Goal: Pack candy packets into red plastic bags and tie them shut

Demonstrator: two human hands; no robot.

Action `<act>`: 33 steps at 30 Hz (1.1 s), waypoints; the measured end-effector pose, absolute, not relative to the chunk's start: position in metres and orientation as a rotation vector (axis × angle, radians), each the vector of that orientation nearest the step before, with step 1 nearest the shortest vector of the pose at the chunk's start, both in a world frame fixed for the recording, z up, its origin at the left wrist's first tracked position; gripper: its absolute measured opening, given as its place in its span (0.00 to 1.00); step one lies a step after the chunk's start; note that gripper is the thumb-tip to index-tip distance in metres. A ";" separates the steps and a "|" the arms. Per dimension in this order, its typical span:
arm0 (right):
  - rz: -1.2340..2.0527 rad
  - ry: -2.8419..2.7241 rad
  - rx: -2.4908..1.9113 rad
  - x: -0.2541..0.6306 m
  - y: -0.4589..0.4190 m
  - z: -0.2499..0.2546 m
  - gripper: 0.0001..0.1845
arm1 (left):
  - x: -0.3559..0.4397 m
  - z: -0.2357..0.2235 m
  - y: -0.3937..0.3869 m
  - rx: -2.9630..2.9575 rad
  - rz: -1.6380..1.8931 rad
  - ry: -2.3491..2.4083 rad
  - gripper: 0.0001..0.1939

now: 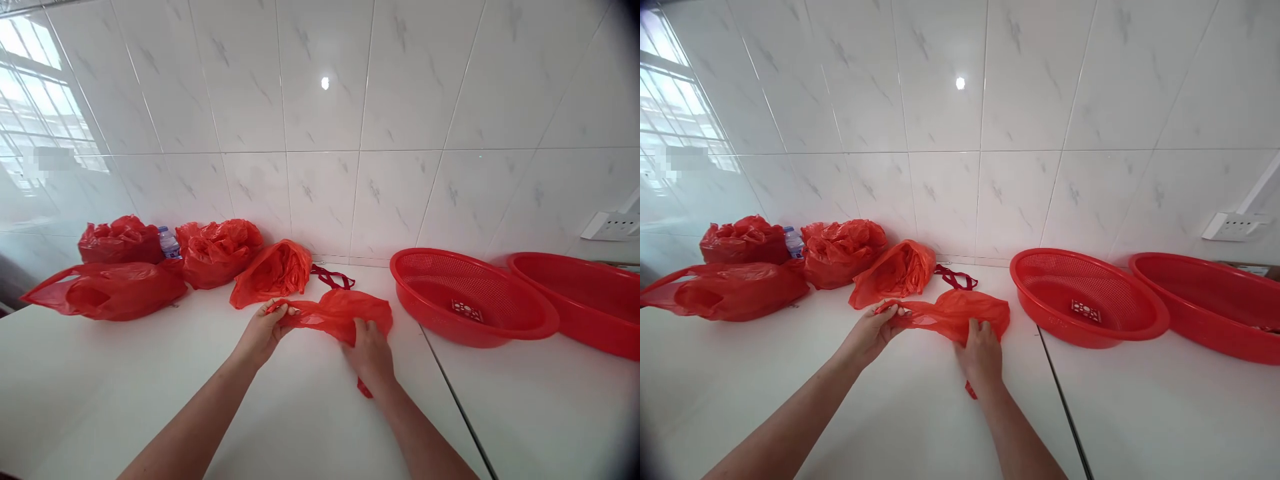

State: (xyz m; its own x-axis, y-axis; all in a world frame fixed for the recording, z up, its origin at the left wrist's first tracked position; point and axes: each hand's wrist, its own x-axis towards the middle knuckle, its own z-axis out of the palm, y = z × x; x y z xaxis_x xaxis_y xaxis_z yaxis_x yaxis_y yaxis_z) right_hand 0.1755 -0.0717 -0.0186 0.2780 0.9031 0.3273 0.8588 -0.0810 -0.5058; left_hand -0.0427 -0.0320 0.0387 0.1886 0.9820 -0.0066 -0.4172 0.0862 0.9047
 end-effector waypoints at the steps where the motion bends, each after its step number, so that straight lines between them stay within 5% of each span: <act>1: 0.192 -1.581 -1.942 0.182 -0.071 -0.020 0.24 | -0.043 0.038 -0.031 0.841 1.232 0.706 0.11; 6: 0.914 -1.535 -1.584 0.233 -0.078 -0.012 0.09 | -0.054 0.036 -0.025 0.685 1.323 0.666 0.20; 9: 1.072 -1.427 -1.475 0.255 -0.085 -0.006 0.11 | -0.059 0.037 -0.027 0.809 1.350 0.786 0.23; 18: 0.695 -1.061 -1.474 0.265 -0.076 -0.011 0.14 | -0.038 0.041 -0.063 1.618 0.603 1.082 0.15; 23: -0.316 -1.108 -1.601 0.241 -0.086 0.011 0.19 | -0.015 0.035 -0.062 1.459 0.788 1.172 0.14; 25: -0.488 -1.270 -1.429 0.221 -0.095 0.019 0.13 | -0.008 0.034 -0.060 1.296 0.938 1.081 0.15; 33: 0.299 -1.681 -1.451 0.168 -0.095 0.004 0.13 | 0.021 0.033 -0.092 1.014 0.921 0.600 0.11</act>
